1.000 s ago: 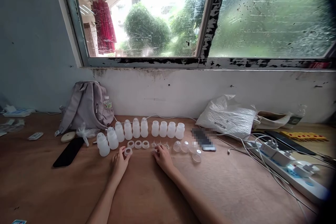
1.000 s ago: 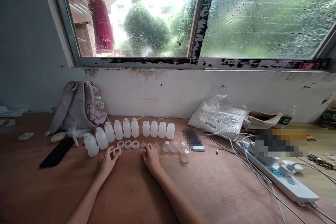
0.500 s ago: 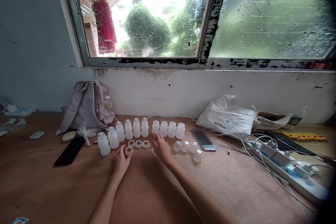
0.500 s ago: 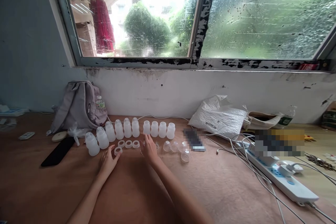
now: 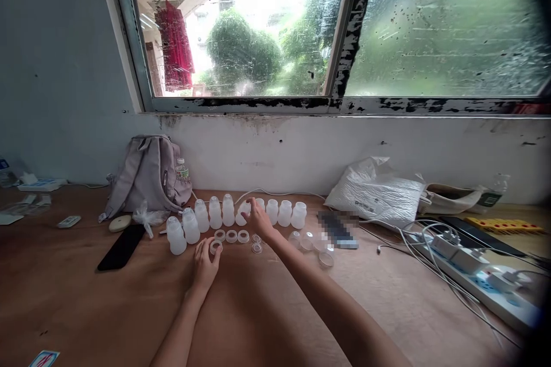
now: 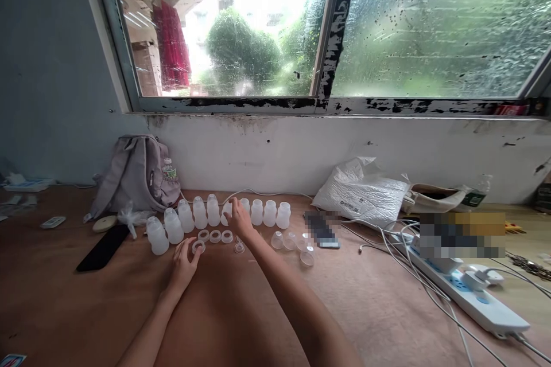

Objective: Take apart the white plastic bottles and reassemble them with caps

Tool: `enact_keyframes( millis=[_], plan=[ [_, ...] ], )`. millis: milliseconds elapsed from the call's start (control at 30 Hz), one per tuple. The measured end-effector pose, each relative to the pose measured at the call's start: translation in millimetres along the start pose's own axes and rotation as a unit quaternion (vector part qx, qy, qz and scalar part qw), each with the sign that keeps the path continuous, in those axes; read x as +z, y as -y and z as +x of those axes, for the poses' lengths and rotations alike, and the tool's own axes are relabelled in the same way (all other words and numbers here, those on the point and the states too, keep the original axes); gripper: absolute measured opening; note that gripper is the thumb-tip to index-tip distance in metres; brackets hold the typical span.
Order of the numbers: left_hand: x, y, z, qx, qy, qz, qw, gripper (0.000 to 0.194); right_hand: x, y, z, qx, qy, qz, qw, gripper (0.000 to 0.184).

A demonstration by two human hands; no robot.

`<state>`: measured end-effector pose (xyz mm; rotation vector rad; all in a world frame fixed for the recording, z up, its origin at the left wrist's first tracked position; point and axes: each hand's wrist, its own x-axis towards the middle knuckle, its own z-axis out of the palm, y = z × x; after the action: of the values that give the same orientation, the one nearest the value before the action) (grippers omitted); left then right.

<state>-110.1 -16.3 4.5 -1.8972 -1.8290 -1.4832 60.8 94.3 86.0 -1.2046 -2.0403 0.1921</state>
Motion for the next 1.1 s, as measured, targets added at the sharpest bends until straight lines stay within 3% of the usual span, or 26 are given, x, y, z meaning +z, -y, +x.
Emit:
enact_keyframes(
  millis=[133, 300, 433, 533, 600, 733, 833, 933, 1033, 1100],
  plan=[
    [-0.2, -17, -1, 0.042, 0.036, -0.035, 0.998, 0.04, -9, -3, -31, -0.004, -0.04, 0.043, 0.998, 0.04],
    [4.3, -53, 3, 0.105, 0.053, -0.013, 0.993, 0.057, -38, -4, -78, -0.011, -0.107, 0.189, 0.976, 0.035],
    [17.1, -77, 8, 0.173, 0.054, 0.017, 0.983, 0.06, -64, -6, -112, 0.054, -0.087, 0.298, 0.949, 0.032],
    [30.2, -89, 5, 0.192, 0.057, 0.008, 0.98, 0.05, -75, -15, -130, 0.105, -0.063, 0.366, 0.922, 0.031],
    [36.4, -93, -1, 0.207, 0.087, -0.015, 0.974, 0.042, -78, -24, -139, 0.133, -0.057, 0.354, 0.924, 0.027],
    [34.8, -99, -12, 0.24, 0.178, -0.071, 0.952, 0.043, -74, -36, -145, 0.132, -0.068, 0.242, 0.959, 0.028],
    [24.8, -107, -15, 0.192, 0.233, -0.127, 0.945, 0.044, -71, -38, -144, 0.125, -0.082, 0.189, 0.971, 0.036],
    [17.1, -117, -14, 0.102, 0.302, -0.201, 0.926, 0.039, -72, -38, -144, 0.113, -0.089, 0.179, 0.973, 0.04],
    [16.8, -126, -11, -0.008, 0.389, -0.283, 0.877, 0.035, -78, -38, -145, 0.092, -0.093, 0.172, 0.976, 0.041],
    [19.1, -129, -10, -0.08, 0.444, -0.348, 0.822, 0.036, -82, -39, -146, 0.078, -0.091, 0.17, 0.978, 0.041]
  ],
)
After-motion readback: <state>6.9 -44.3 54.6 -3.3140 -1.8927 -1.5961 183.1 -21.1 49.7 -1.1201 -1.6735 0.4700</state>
